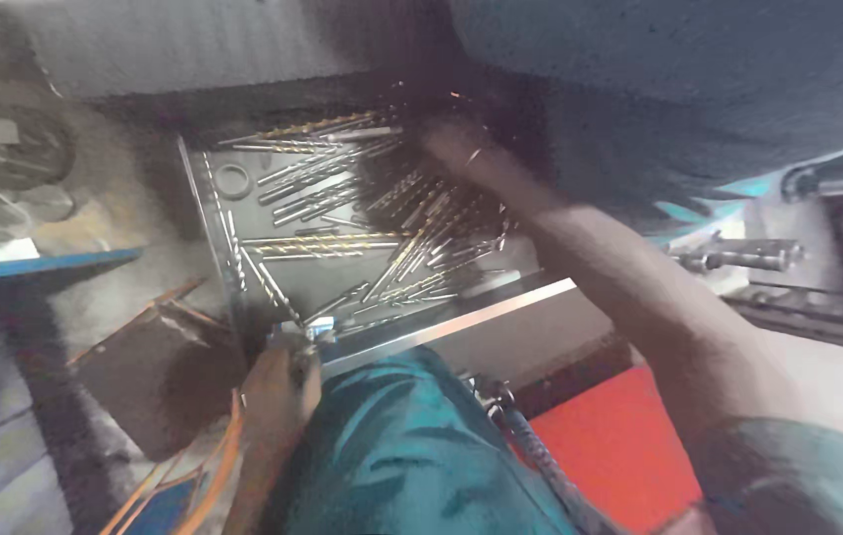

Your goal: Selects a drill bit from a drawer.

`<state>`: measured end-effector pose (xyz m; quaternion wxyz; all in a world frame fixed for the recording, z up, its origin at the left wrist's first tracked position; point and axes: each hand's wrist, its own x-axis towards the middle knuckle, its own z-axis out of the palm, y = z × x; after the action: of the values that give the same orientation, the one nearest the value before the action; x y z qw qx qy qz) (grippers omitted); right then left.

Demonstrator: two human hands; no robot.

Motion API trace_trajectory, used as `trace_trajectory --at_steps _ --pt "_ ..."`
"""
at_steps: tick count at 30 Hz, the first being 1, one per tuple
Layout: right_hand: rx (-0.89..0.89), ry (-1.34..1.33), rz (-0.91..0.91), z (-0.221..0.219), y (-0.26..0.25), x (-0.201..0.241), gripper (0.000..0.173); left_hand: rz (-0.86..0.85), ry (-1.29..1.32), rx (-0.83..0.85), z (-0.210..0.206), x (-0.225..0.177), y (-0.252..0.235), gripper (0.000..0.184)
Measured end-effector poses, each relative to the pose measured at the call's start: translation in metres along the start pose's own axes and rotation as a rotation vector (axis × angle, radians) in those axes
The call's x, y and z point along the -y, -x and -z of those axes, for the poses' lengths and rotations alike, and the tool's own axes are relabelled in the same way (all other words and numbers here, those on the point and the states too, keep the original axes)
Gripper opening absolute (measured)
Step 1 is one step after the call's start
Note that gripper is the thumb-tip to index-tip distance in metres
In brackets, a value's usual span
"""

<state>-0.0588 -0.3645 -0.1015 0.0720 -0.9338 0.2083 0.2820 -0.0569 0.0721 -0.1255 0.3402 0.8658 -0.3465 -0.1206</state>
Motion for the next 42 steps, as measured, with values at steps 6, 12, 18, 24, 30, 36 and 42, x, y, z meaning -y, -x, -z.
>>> trace_trajectory --at_steps 6,12,18,24,30,36,42 --pt "-0.027 0.011 0.155 -0.005 0.005 0.001 0.049 0.204 0.117 -0.014 0.014 -0.005 -0.011 0.038" --pt "-0.085 -0.304 0.165 -0.015 0.054 0.022 0.05 0.268 0.343 -0.074 0.019 -0.008 -0.027 0.038" --pt "-0.092 -0.959 0.164 -0.017 0.129 0.075 0.044 0.272 0.677 0.027 0.007 -0.018 -0.041 0.032" --pt "-0.107 -1.763 0.236 -0.052 0.15 0.126 0.032 0.242 1.065 0.081 0.012 -0.027 -0.038 0.021" --pt "-0.145 -1.976 0.2 -0.055 0.155 0.143 0.027 0.331 1.133 0.018 0.036 -0.031 -0.03 0.023" --pt "-0.17 -1.969 0.301 -0.053 0.157 0.146 0.026 0.276 1.139 -0.009 0.053 -0.038 -0.034 0.023" --pt "-0.127 -1.974 0.402 -0.044 0.163 0.142 0.027 0.207 1.048 -0.046 0.061 -0.043 -0.036 0.022"
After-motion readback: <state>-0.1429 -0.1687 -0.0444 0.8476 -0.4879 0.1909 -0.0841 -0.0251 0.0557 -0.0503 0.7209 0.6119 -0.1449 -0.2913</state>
